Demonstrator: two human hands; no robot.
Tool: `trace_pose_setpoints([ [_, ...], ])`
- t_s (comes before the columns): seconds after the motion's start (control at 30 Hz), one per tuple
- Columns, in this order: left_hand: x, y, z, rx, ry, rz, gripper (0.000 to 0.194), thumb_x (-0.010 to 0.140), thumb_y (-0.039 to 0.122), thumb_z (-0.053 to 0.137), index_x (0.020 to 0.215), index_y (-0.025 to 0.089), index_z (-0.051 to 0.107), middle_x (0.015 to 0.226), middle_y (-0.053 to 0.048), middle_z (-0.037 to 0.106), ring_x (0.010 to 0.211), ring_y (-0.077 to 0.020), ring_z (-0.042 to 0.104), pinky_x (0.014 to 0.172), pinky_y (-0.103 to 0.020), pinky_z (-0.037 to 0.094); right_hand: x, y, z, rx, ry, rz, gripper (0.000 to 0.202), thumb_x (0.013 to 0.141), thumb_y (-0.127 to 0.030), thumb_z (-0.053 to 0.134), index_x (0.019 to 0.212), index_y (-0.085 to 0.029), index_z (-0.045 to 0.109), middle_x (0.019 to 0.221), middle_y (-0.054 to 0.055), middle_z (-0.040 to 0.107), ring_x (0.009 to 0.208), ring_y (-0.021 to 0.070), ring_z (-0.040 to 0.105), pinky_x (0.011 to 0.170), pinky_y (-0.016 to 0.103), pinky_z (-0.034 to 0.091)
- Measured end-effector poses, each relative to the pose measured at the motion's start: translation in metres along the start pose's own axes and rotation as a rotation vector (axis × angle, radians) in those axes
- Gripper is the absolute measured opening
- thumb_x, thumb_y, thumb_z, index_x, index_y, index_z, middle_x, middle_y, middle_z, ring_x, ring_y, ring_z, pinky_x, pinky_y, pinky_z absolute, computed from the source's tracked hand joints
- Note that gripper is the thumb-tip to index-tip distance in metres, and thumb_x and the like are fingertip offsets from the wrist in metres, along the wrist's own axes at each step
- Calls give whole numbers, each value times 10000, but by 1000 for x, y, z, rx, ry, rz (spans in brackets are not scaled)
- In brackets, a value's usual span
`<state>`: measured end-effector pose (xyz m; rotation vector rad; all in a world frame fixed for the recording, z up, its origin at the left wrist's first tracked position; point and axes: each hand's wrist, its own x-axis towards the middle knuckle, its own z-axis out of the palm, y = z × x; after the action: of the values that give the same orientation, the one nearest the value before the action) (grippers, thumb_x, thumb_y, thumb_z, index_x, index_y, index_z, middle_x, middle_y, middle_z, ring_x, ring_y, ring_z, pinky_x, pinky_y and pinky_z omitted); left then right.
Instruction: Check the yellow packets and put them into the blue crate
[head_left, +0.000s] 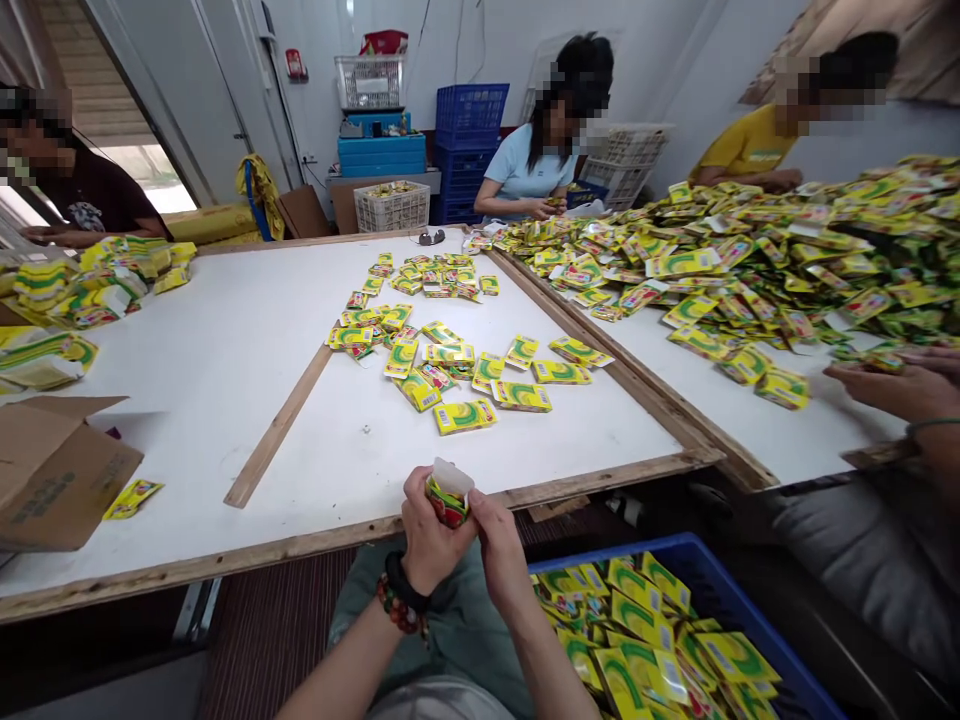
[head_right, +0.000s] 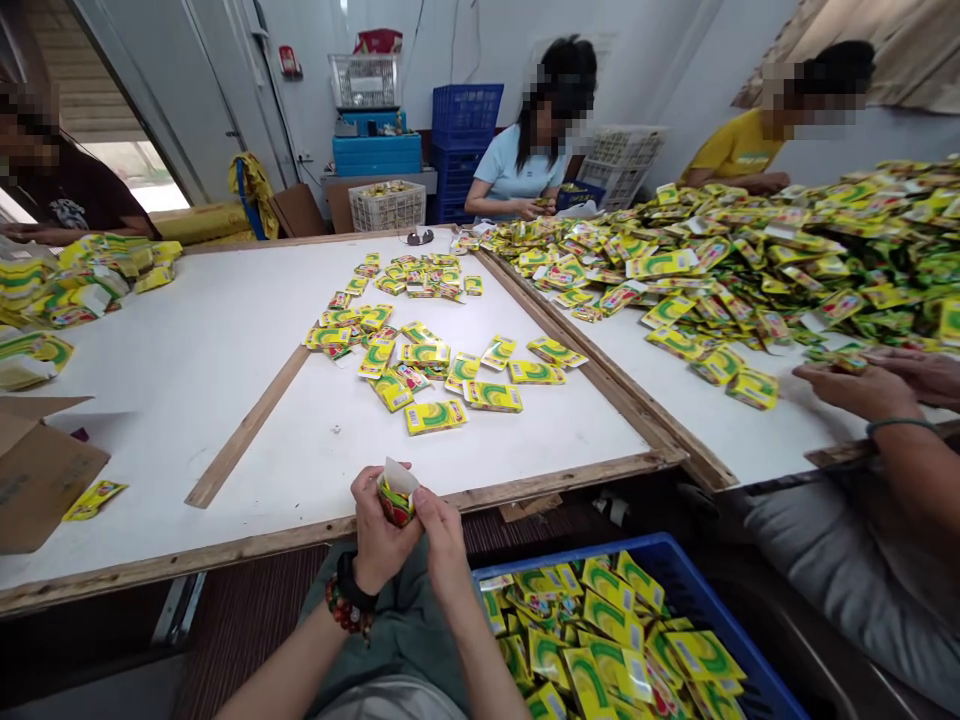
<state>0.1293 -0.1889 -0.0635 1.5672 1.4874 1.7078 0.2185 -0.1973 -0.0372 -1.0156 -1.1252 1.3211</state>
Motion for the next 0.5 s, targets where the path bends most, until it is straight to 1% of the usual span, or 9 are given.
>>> trace_pose_setpoints([
  [0.1, -2, -8, 2, 25, 15, 159, 553, 791, 359, 637, 1219, 207, 322, 1127, -137, 618, 965, -243, 659, 809, -397, 526, -2, -8, 3, -131, 50, -86, 379, 839, -439, 603, 1121, -206, 704, 1088, 62, 718, 1020, 264, 631, 942, 390, 471],
  [0.17, -4, -11, 2, 103, 25, 229, 561, 782, 356, 635, 1234, 202, 340, 1088, -124, 639, 912, -233, 676, 759, -374, 542, -3, -11, 1, -143, 70, -87, 367, 821, -409, 627, 1127, -222, 703, 1086, 53, 719, 1016, 257, 630, 933, 377, 473],
  [0.23, -6, -13, 2, 192, 41, 325, 581, 755, 350, 644, 1239, 198, 361, 1048, -111, 652, 878, -231, 683, 724, -358, 546, -2, -15, -3, -55, 58, 2, 381, 770, -379, 679, 1121, -235, 704, 1060, 42, 724, 968, 240, 644, 883, 353, 499],
  [0.27, -6, -14, 2, 209, 31, 387, 592, 741, 339, 643, 1243, 195, 364, 1043, -109, 654, 882, -231, 683, 720, -354, 546, -1, -17, -5, -3, 45, 64, 411, 736, -358, 710, 1130, -241, 697, 1047, 34, 725, 937, 227, 651, 851, 338, 512],
  [0.33, -6, -16, 2, 174, -29, 498, 599, 717, 309, 625, 1242, 193, 362, 1059, -109, 649, 912, -232, 679, 723, -346, 544, 2, -20, -8, 57, 15, 167, 499, 673, -299, 756, 1164, -252, 675, 1025, 18, 724, 889, 201, 657, 801, 307, 523],
  [0.4, -4, -17, 2, 109, -95, 546, 574, 695, 294, 607, 1209, 200, 370, 1068, -104, 640, 912, -229, 675, 701, -333, 539, 5, -22, -9, 50, -5, 200, 530, 647, -243, 755, 1170, -253, 671, 1008, 6, 725, 872, 185, 658, 788, 290, 520],
  [0.5, -2, -17, 2, 94, -136, 518, 499, 673, 289, 607, 1120, 216, 399, 1026, -80, 634, 833, -211, 670, 640, -306, 514, 7, -19, -9, -21, -27, 164, 508, 659, -216, 721, 1164, -236, 679, 1010, 13, 735, 866, 192, 666, 796, 308, 524],
])
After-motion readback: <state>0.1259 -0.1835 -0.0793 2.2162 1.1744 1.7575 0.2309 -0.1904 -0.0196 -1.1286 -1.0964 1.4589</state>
